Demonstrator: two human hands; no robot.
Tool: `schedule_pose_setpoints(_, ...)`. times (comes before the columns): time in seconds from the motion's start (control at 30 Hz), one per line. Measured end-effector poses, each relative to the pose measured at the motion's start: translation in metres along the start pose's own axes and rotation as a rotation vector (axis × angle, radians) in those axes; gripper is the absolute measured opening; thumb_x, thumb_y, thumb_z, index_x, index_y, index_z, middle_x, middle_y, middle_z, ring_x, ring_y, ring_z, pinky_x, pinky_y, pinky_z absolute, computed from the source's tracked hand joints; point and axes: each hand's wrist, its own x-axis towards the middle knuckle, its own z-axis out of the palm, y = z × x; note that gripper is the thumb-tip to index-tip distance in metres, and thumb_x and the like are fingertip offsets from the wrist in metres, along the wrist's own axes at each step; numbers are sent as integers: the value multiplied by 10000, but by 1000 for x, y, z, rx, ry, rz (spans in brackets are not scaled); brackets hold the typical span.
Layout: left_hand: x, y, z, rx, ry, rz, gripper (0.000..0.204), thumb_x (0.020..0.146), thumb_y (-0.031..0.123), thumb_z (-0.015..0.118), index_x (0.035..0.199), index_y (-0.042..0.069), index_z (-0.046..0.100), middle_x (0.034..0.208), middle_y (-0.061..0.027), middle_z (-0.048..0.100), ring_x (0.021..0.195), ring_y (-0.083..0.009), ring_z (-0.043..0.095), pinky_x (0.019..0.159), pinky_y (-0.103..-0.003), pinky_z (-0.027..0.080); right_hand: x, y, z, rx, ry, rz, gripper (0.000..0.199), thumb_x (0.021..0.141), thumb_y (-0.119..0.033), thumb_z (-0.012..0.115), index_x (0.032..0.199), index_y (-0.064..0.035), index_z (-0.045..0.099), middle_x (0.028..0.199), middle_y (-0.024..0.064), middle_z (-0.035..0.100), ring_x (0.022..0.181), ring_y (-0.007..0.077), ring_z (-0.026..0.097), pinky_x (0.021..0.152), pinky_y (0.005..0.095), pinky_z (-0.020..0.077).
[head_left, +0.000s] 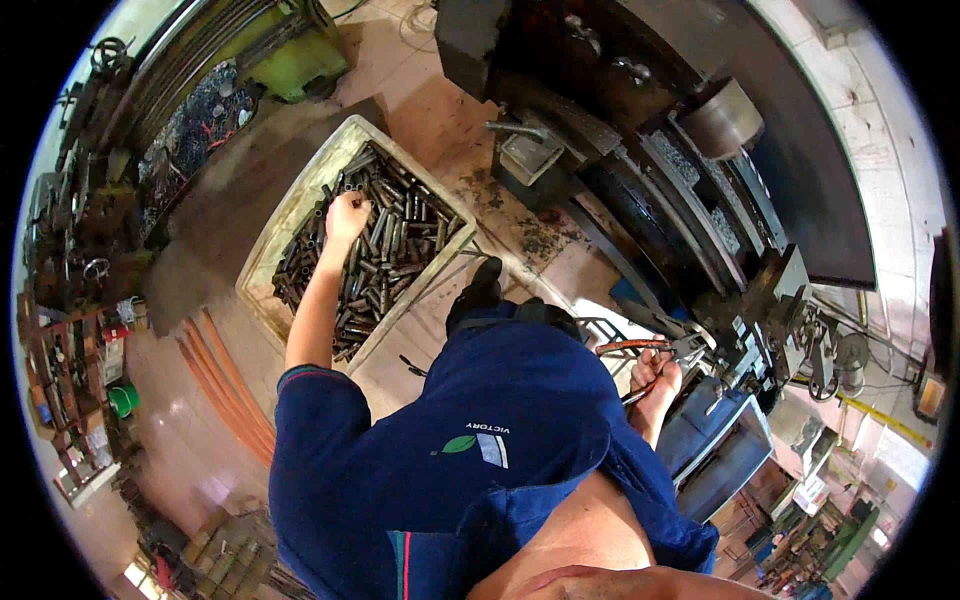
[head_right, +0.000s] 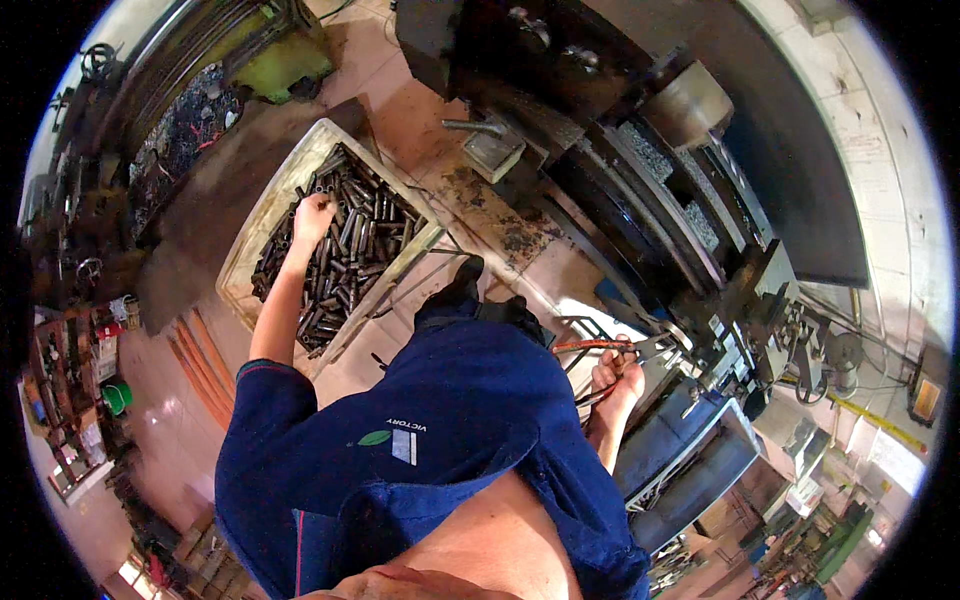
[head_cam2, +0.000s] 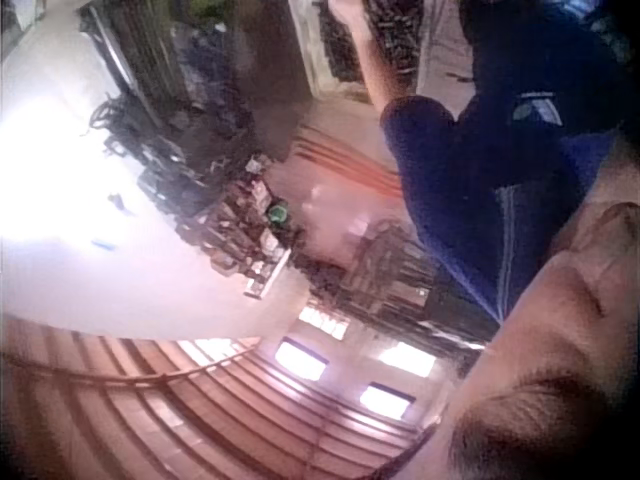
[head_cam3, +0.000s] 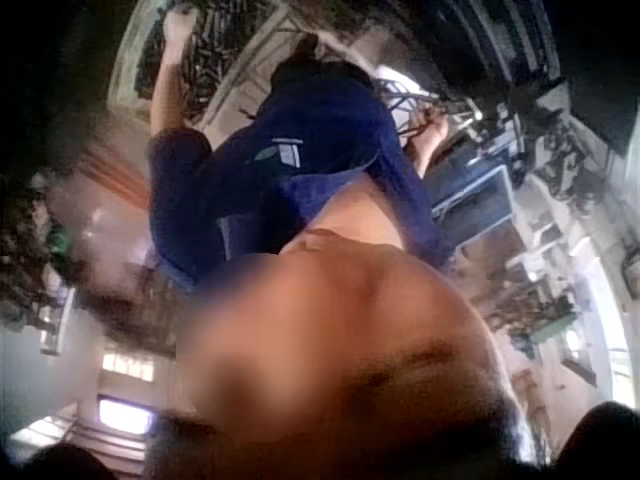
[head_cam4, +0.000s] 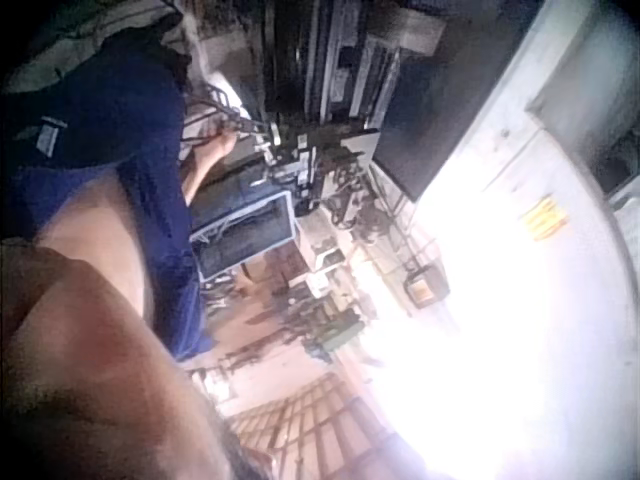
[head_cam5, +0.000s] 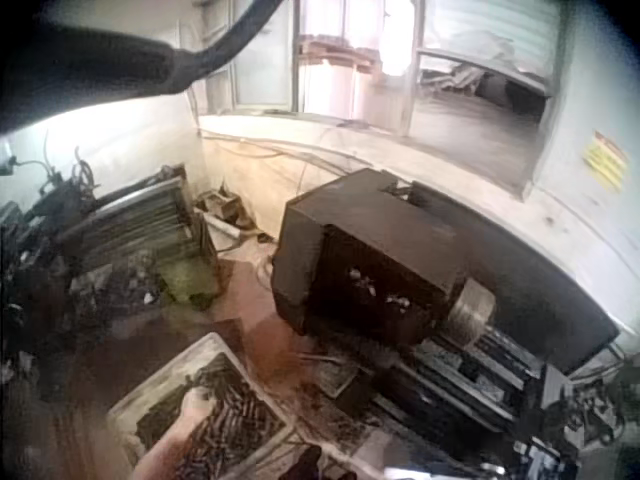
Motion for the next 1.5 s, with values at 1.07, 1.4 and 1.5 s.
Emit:
schedule_pose_setpoints(1.07,-113,271,-30,-904,-1174,426,256,881,279,515,810,37,562,674,-1,540,576,-67,476,528,-208,402,45,-19,147,-1204,-465,71,258,615,-209,571,731,18,534,612,115,508,627,176,503,582,323,394)
schedule_pose_setpoints(1.4,-124,315,-4,-532,-1357,603,310,876,307,524,703,50,518,604,37,465,515,-34,391,457,-185,301,15,-21,132,-1143,-224,-14,286,607,-172,553,790,38,490,634,160,511,617,240,505,594,356,399)
schedule_pose_setpoints(1.5,-127,323,0,-483,-1393,601,323,872,309,530,678,52,514,583,40,455,501,-33,381,454,-184,294,13,-17,127,-1095,-185,-23,272,610,-157,554,783,43,489,643,185,518,615,270,515,588,363,401)
